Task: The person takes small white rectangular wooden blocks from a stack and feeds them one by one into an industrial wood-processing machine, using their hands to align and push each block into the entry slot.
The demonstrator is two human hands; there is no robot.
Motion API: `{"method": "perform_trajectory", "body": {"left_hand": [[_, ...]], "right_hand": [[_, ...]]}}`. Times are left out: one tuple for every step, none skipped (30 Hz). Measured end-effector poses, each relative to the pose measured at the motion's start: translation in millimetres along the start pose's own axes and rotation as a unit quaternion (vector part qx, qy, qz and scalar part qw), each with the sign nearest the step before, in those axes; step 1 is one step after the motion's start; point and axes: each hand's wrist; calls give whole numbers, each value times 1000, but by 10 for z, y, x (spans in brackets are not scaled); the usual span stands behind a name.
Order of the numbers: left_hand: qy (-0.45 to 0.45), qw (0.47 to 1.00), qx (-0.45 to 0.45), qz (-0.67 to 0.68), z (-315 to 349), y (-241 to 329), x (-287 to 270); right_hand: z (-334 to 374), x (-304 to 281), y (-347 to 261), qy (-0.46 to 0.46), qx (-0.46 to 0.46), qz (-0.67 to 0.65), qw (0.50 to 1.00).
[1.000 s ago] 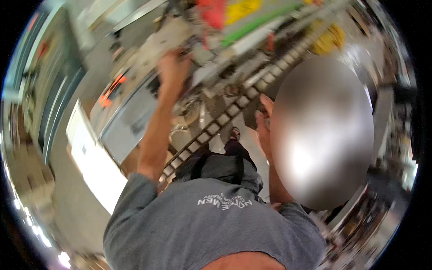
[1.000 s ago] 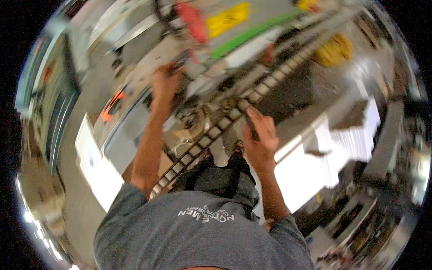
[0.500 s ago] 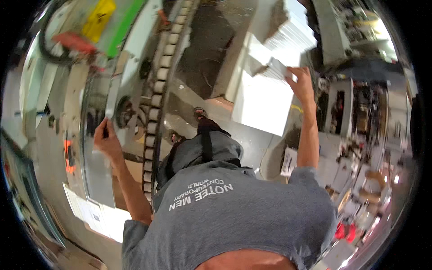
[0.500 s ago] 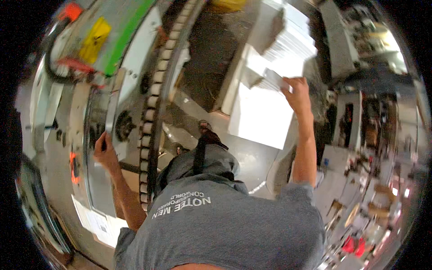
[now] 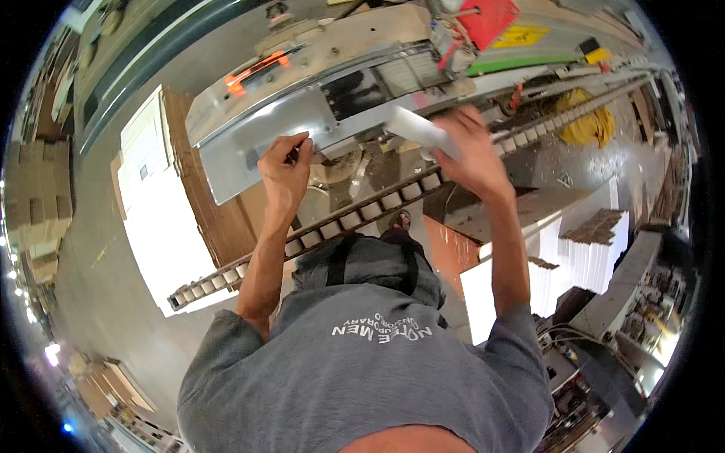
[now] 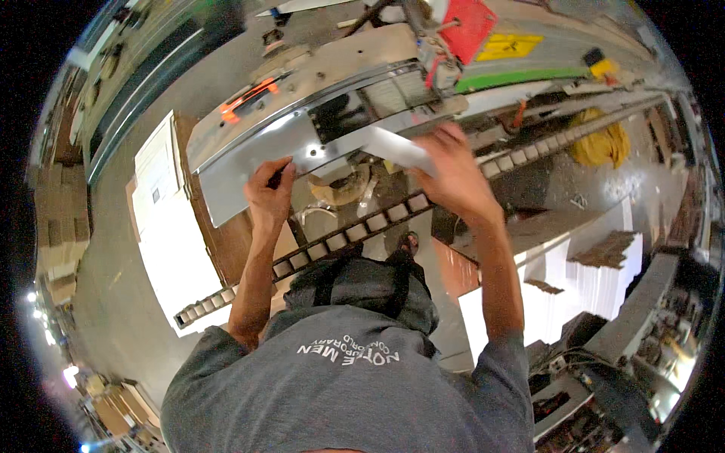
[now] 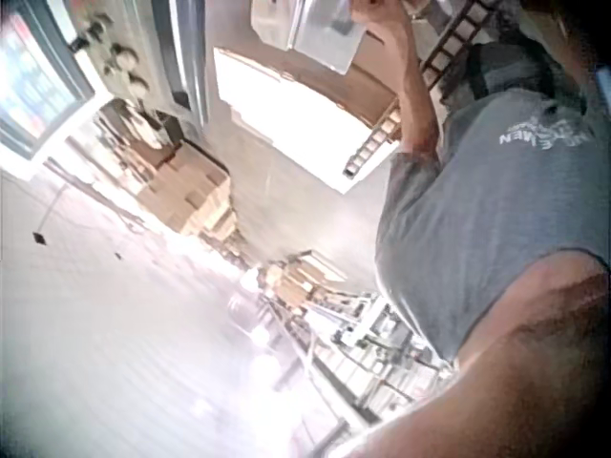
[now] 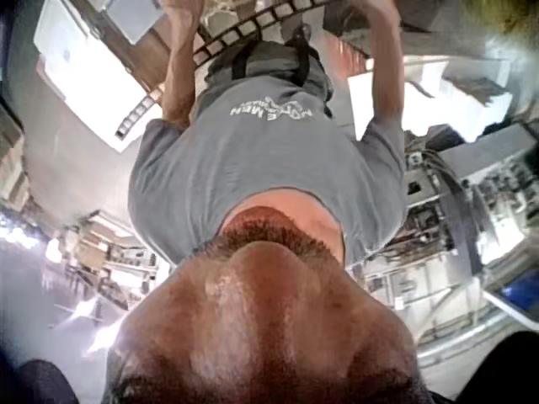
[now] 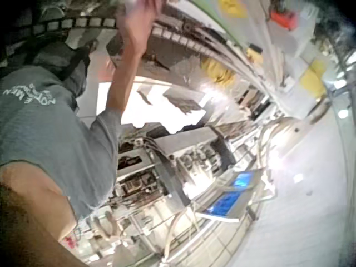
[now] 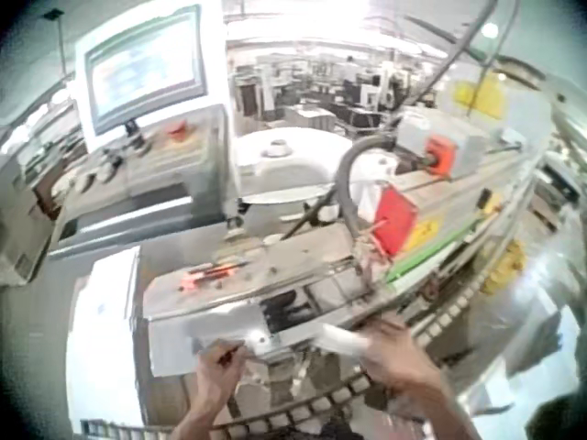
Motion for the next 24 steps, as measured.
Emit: {"method": "perform_trajectory", "body": {"left_hand": [[14, 1000, 5, 5, 2, -38, -65], [27, 1000, 9, 7, -2, -88, -136], [34, 999, 4, 6, -9, -123, -204], [36, 999, 13, -7, -32, -157, -245], [38, 999, 22, -23, -66, -198, -283], [47, 998, 16, -28, -93, -234, -329], [53, 998, 16, -22, -126, -256, -342], [58, 998, 18, -15, -169, -281, -357], [66, 998, 13, -17, -232, -319, -383], [60, 996, 23, -56, -274, -346, -396], [52, 994, 34, -93, -334, -363, -378], [41, 990, 48, -127, -402, -369, -331], [40, 990, 47, -126, -453, -378, -291], [39, 988, 62, -135, -498, -390, -241], [36, 986, 80, -145, -557, -410, -204], [31, 985, 84, -144, -605, -432, -165], [54, 983, 105, -140, -645, -453, -118], [72, 980, 126, -134, -685, -453, -56], [64, 981, 132, -131, -729, -455, -13], [56, 981, 128, -136, -776, -459, 16], [50, 981, 124, -141, -806, -446, 63], [44, 981, 130, -138, -821, -426, 134], [40, 980, 135, -142, -832, -405, 209], [37, 979, 140, -147, -850, -368, 279]], "right_hand": [[-337, 223, 34, -7, -63, -7, 998], [-644, 414, -51, 11, -126, 8, 992], [-909, 574, -82, 25, -178, -22, 984], [-1126, 745, -66, 20, -182, -23, 983], [-1327, 943, -36, 26, -210, 11, 977], [-1471, 1042, -116, 31, -242, 42, 969], [-1482, 1095, -180, 29, -248, 36, 968], [-1420, 1130, -252, 92, -194, 47, 975], [-1377, 1148, -359, 153, -142, 58, 976], [-1254, 1187, -474, 149, -148, 54, 976], [-1090, 1231, -566, 153, -83, -49, 984], [-990, 1268, -594, 156, -13, -147, 977], [-959, 1323, -622, 156, -12, -146, 977], [-945, 1387, -667, 149, 27, -172, 973], [-953, 1460, -704, 145, 68, -199, 967], [-983, 1531, -702, 149, 72, -197, 966], [-1034, 1597, -677, 168, 73, -197, 963], [-1065, 1612, -663, 188, 77, -195, 960], [-1074, 1594, -654, 174, 92, -196, 961], [-1078, 1599, -629, 181, 99, -191, 960], [-1088, 1596, -602, 195, 87, -163, 963], [-1092, 1582, -574, 208, 76, -133, 966], [-1085, 1553, -538, 193, 113, -156, 962], [-1090, 1507, -502, 198, 118, -152, 961]]}}
Point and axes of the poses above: each hand's wrist, its own z-axis away from the middle knuckle, its own x-axis out of the palm, y = z × x, and after that the axes turned 6 degrees about -x, right-handed
